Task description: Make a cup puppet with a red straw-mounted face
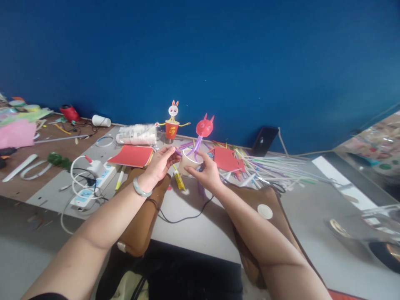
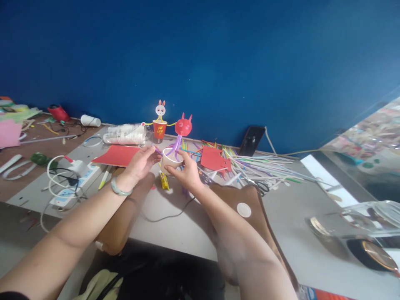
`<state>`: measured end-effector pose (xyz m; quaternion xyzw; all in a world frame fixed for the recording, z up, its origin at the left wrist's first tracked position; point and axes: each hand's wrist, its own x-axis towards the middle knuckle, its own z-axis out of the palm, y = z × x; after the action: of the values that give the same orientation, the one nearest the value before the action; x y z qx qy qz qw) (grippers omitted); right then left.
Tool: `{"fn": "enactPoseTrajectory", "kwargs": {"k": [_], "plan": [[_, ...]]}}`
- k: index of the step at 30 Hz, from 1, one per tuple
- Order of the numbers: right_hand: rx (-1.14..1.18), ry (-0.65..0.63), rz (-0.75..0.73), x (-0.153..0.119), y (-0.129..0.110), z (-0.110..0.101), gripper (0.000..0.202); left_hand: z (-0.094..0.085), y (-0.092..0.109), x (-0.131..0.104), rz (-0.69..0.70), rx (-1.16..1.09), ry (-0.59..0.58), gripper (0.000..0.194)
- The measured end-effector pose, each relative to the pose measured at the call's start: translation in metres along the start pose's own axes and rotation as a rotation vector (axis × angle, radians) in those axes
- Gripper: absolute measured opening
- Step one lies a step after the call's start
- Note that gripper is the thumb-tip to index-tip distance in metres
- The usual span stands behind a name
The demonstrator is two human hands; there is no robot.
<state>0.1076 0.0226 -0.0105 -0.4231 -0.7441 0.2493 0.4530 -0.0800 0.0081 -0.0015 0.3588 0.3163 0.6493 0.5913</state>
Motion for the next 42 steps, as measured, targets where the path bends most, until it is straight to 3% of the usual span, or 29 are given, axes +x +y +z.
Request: {"fn": "enactPoseTrajectory", "kwargs": {"k": [6, 12, 18, 23, 27, 33, 42], "plan": [[-0.042, 0.012, 0.006, 0.0, 0.002, 0.001, 0.062, -0.001, -0.004, 0.002, -0.011, 0.052, 0.001, 0.032], [-0.224, -0.006, -0.033, -0.002, 0.0, 0.0, 0.063, 0.002, -0.01, 0.0, -0.071, 0.222, -0.326, 0.043], [-0.148, -0.069, -0.131, -0.004, 0.0, 0.001, 0.057, 0.004, -0.012, -0.003, -0.041, 0.279, -0.265, 0.057], [-0.011, -0.087, -0.146, -0.001, -0.004, -0.003, 0.058, 0.001, -0.011, -0.002, -0.088, 0.183, -0.216, 0.05], [0.104, -0.01, -0.102, 0.001, -0.005, -0.006, 0.057, -0.004, -0.011, 0.002, -0.106, 0.096, -0.226, 0.047], [0.121, 0.063, -0.033, 0.002, -0.004, -0.007, 0.024, -0.007, -0.011, 0.005, -0.139, 0.088, -0.216, 0.05], [0.43, 0.049, 0.104, 0.002, -0.013, -0.006, 0.03, -0.011, -0.014, 0.005, -0.11, 0.021, -0.244, 0.057]]}}
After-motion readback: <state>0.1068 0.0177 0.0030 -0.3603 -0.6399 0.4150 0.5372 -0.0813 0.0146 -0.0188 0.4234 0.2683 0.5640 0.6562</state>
